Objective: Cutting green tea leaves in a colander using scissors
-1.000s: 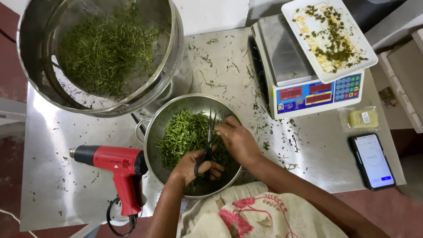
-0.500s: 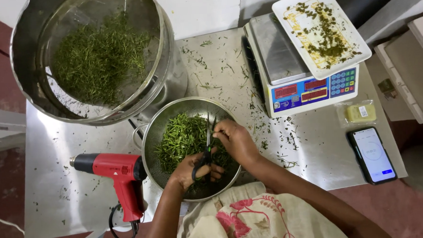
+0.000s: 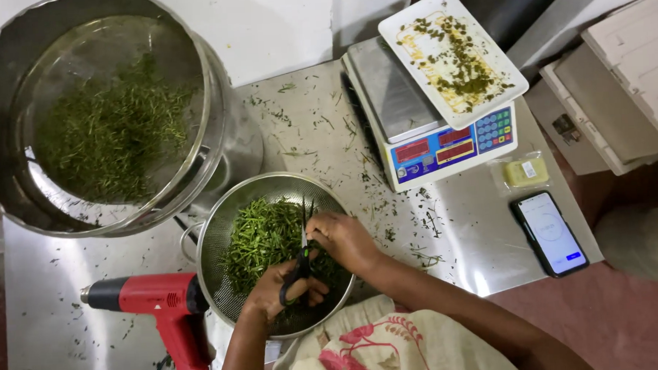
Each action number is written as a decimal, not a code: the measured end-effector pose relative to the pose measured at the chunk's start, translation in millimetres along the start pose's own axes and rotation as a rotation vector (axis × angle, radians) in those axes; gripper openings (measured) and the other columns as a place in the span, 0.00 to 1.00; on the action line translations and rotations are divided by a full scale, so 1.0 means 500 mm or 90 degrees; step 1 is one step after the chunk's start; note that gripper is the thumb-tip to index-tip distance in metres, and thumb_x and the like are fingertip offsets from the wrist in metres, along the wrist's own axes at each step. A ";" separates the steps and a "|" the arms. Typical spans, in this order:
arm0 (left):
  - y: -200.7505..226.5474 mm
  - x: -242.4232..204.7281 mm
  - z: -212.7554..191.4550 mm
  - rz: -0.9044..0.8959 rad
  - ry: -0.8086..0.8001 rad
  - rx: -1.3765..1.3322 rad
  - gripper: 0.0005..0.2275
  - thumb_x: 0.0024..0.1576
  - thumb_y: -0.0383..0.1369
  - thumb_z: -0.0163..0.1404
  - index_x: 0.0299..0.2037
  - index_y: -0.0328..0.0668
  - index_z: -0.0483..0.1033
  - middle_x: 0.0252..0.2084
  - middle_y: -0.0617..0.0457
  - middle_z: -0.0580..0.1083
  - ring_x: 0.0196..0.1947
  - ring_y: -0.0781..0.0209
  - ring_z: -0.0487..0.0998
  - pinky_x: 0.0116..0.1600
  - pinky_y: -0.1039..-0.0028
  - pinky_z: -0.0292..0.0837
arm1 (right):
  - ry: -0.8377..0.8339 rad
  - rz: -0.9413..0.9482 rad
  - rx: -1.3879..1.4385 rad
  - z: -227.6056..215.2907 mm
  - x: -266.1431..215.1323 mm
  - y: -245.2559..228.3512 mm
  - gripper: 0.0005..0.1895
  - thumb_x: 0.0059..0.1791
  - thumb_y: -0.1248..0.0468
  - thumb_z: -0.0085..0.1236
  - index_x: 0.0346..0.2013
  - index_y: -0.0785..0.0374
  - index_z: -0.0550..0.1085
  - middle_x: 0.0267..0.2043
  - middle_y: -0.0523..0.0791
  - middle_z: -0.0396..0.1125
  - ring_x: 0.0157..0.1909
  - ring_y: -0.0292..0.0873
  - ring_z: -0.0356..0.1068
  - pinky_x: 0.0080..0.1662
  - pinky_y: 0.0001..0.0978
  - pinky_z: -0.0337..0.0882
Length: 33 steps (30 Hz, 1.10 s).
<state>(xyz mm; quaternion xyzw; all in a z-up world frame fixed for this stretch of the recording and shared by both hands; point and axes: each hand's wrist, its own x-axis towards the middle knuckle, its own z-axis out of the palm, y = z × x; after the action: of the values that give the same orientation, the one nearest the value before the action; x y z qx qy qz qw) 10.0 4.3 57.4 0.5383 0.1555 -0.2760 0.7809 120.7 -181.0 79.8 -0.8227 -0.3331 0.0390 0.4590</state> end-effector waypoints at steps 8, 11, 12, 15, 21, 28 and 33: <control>0.000 0.006 -0.001 -0.034 0.018 0.062 0.11 0.53 0.30 0.54 0.37 0.24 0.74 0.32 0.32 0.82 0.26 0.49 0.83 0.32 0.67 0.81 | 0.004 -0.034 -0.106 0.013 0.001 0.001 0.09 0.40 0.70 0.60 0.30 0.56 0.70 0.33 0.43 0.70 0.34 0.48 0.71 0.34 0.44 0.68; 0.024 -0.008 0.013 -0.040 0.029 0.075 0.09 0.53 0.28 0.53 0.35 0.25 0.75 0.31 0.32 0.82 0.27 0.46 0.84 0.33 0.64 0.83 | -0.029 0.006 -0.084 0.000 0.005 -0.023 0.08 0.52 0.74 0.49 0.34 0.58 0.70 0.32 0.45 0.70 0.27 0.45 0.68 0.24 0.40 0.66; 0.026 -0.005 0.011 -0.040 0.029 0.077 0.09 0.53 0.28 0.53 0.35 0.25 0.75 0.31 0.32 0.82 0.27 0.46 0.84 0.33 0.64 0.83 | -0.027 0.006 -0.084 0.000 0.007 -0.022 0.08 0.52 0.74 0.49 0.34 0.58 0.70 0.32 0.45 0.70 0.27 0.45 0.68 0.24 0.40 0.66; 0.030 -0.006 0.011 -0.022 0.004 0.069 0.10 0.53 0.31 0.54 0.34 0.25 0.76 0.30 0.33 0.82 0.27 0.46 0.84 0.33 0.64 0.82 | -0.005 -0.011 -0.122 0.004 0.005 -0.020 0.10 0.49 0.76 0.49 0.32 0.56 0.67 0.28 0.44 0.67 0.25 0.44 0.64 0.24 0.42 0.61; 0.031 -0.011 0.015 -0.066 0.031 0.043 0.28 0.53 0.24 0.49 0.67 0.28 0.67 0.27 0.36 0.80 0.21 0.49 0.80 0.27 0.64 0.81 | -0.026 0.023 -0.172 0.004 0.003 -0.023 0.11 0.42 0.75 0.53 0.33 0.56 0.67 0.31 0.46 0.68 0.26 0.51 0.67 0.25 0.48 0.64; -0.017 -0.068 -0.043 0.024 0.084 0.048 0.32 0.51 0.25 0.56 0.68 0.32 0.61 0.31 0.32 0.83 0.24 0.49 0.83 0.34 0.66 0.79 | -0.026 -0.077 -0.157 -0.010 -0.003 -0.027 0.05 0.51 0.68 0.59 0.33 0.64 0.71 0.39 0.49 0.65 0.39 0.50 0.66 0.29 0.44 0.73; 0.045 -0.140 -0.016 -0.242 0.386 0.677 0.33 0.49 0.50 0.58 0.68 0.77 0.63 0.48 0.38 0.79 0.53 0.34 0.79 0.51 0.57 0.71 | 0.047 -0.160 0.009 -0.039 0.018 -0.027 0.06 0.51 0.63 0.62 0.38 0.63 0.78 0.41 0.46 0.66 0.46 0.46 0.61 0.46 0.37 0.64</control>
<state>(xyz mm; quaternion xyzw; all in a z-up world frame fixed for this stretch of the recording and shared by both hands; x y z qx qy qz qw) -32.1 36.4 109.4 0.8693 0.3041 -0.2848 0.2659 128.0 -185.2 103.8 -0.7721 -0.4161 -0.0468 0.4780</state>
